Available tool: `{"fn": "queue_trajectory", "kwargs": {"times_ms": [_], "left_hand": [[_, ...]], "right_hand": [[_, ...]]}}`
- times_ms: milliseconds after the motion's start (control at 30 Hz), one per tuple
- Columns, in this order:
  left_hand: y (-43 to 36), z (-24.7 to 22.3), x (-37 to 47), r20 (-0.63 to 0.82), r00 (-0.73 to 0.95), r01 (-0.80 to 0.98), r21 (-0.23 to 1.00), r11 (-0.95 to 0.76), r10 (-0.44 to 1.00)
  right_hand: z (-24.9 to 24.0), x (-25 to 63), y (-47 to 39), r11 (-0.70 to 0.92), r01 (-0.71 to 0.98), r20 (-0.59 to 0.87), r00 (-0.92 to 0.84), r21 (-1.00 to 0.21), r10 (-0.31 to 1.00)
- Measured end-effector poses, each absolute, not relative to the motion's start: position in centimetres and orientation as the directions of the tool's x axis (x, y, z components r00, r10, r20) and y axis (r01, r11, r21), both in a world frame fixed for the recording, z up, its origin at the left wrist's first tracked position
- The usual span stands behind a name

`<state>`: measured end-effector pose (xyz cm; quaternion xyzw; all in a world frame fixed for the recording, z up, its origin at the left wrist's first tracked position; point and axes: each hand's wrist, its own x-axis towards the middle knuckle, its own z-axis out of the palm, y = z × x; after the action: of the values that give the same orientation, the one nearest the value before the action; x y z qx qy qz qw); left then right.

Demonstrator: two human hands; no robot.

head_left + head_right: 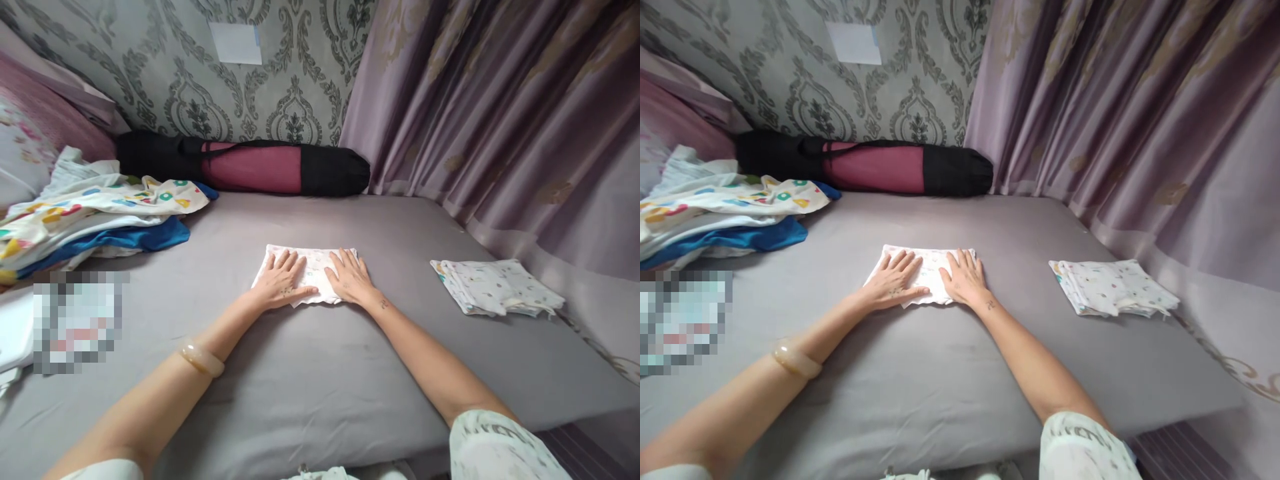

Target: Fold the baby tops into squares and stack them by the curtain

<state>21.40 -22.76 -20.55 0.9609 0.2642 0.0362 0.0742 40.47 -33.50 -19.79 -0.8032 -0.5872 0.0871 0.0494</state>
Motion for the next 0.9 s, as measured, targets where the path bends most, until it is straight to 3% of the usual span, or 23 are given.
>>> {"fn": "queue_trajectory", "kwargs": {"times_ms": [133,333,600,767,900], "left_hand": [[-22.2,-20.1,21.0,-0.029,0.868,0.491,0.206,-0.846,0.496],[-22.0,-19.9,19.9,-0.118,0.895,0.446,0.24,-0.863,0.43],[-22.3,-19.3,20.3,-0.108,0.886,0.464,0.232,-0.855,0.452],[-21.5,-19.7,21.0,0.017,0.791,0.601,0.159,-0.783,0.611],[-21.0,-20.7,21.1,0.042,0.758,0.642,0.126,-0.756,0.651]], "right_hand": [[-18.6,40.6,-33.7,-0.304,0.923,-0.155,0.273,-0.235,0.949],[-17.4,40.8,-35.5,-0.139,0.948,-0.226,0.074,-0.288,0.971],[-17.5,40.9,-35.4,-0.142,0.936,-0.262,0.056,-0.321,0.963],[-17.5,41.6,-34.3,-0.269,0.932,-0.129,0.244,-0.241,0.961],[-19.1,42.2,-33.8,-0.347,0.917,-0.133,0.326,-0.197,0.936]]}}
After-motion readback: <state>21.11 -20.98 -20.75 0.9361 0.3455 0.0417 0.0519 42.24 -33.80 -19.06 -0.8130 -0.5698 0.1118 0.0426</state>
